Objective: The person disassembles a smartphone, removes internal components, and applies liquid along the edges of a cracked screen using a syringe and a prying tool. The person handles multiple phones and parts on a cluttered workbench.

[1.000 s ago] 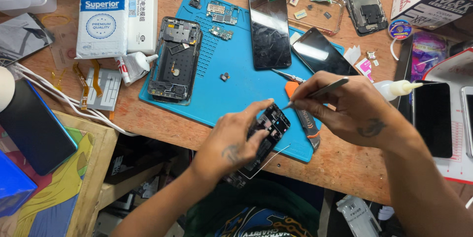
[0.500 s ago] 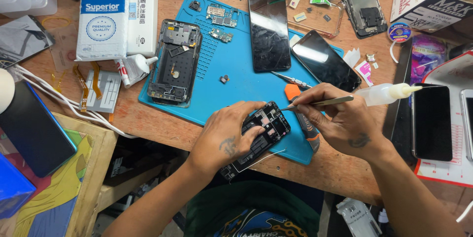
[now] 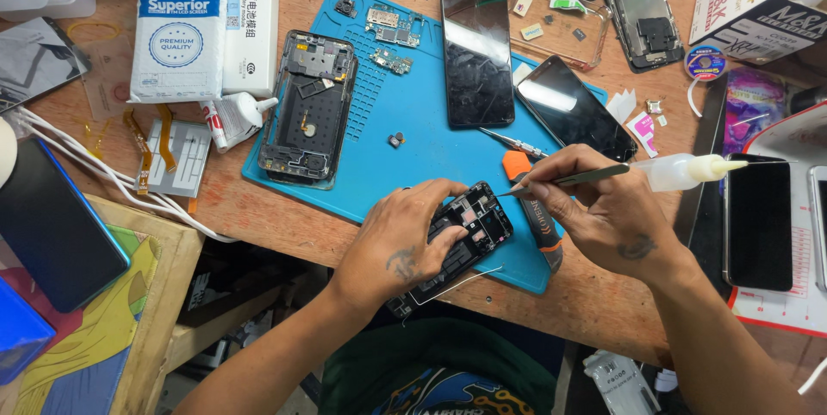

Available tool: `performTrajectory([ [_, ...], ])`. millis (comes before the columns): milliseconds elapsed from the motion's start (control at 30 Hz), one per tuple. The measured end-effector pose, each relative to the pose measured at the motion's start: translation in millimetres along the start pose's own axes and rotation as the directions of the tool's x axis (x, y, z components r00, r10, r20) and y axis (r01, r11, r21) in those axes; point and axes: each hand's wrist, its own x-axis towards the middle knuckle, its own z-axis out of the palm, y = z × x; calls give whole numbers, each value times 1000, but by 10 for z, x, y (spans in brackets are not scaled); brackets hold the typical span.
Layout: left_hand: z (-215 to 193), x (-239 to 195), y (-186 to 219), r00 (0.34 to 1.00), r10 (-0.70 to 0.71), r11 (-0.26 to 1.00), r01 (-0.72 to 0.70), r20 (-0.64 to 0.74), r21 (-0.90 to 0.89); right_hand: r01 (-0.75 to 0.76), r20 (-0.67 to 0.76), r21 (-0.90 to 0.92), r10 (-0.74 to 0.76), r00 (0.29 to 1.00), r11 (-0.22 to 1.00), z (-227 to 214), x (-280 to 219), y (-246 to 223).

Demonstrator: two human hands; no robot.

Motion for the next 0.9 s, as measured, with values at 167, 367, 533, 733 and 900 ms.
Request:
performTrajectory([
  [167, 15, 8, -74, 999, 52, 999, -52, -13, -4, -5, -4, 40, 5, 1000, 999, 3, 1, 34],
  [367, 15, 10, -97, 999, 46, 999, -46, -18, -19, 5, 3, 147, -5, 1000, 989, 52, -36, 129],
  [533, -14, 26, -94, 999, 36, 999, -36, 8, -22, -48, 42, 295, 38, 998, 954, 115, -16, 238],
  [733, -18, 24, -72, 994, 101, 994, -99, -35, 39, -111, 20, 201, 109, 994, 973, 196, -16, 234],
  [900, -12, 12, -35, 996, 85, 987, -85, 9, 136, 14, -23, 105, -12, 1000, 994, 184, -52, 231],
])
